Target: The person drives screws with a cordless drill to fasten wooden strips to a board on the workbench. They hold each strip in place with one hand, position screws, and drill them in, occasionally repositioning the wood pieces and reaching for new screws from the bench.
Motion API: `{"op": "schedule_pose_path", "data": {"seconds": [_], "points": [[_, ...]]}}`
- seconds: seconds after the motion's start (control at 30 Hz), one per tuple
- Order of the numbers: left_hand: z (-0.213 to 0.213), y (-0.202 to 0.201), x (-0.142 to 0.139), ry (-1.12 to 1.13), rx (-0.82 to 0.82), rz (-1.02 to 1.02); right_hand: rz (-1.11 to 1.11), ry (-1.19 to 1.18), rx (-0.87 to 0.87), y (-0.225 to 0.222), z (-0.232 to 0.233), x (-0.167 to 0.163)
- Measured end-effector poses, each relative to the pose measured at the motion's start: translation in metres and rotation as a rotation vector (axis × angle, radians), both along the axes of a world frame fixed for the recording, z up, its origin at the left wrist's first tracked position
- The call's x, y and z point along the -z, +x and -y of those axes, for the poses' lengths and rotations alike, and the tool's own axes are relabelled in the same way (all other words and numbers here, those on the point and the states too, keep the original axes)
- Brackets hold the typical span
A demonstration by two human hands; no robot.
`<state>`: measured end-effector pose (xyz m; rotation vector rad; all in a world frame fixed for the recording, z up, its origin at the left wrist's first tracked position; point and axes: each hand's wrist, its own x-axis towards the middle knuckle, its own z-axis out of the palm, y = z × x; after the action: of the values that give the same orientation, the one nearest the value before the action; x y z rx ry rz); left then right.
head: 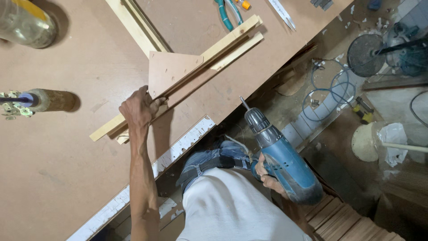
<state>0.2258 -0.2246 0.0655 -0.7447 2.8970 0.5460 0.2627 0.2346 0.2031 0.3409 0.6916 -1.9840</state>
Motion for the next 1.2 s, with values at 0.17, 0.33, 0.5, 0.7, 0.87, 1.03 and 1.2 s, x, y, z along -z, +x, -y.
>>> {"op": "schedule_pose_path", "data": {"seconds": [0.17, 0.33, 0.5, 0.7, 0.87, 1.03, 1.2], "points": [[-0.016, -0.003, -0.022, -0.316, 0.19, -0.428, -0.957, 0.516, 0.004, 0.004, 0.024, -0.002], [-0.091, 0.018, -0.076, 0.084, 0.33, -0.737, -0.854, 0.351, 0.165, 0.002, 0.035, 0.011], [-0.156, 0.049, -0.181, 0.89, 0.876, -1.133, -0.783, 0.35, 0.272, 0.016, 0.021, 0.03], [-0.22, 0.015, -0.235, 1.356, 1.082, -0.908, -0.68, 0.339, 0.249, 0.006, -0.03, 0.055], [-0.28, -0.044, -0.229, 1.468, 1.236, -0.729, -0.63, 0.356, 0.288, -0.026, -0.097, 0.069], [-0.331, -0.112, -0.231, 1.554, 1.375, -0.642, -0.604, 0.398, 0.343, -0.071, -0.161, 0.074], [-0.378, -0.142, -0.229, 1.596, 1.152, -0.789, -0.625, 0.449, 0.395, -0.101, -0.213, 0.077]]}}
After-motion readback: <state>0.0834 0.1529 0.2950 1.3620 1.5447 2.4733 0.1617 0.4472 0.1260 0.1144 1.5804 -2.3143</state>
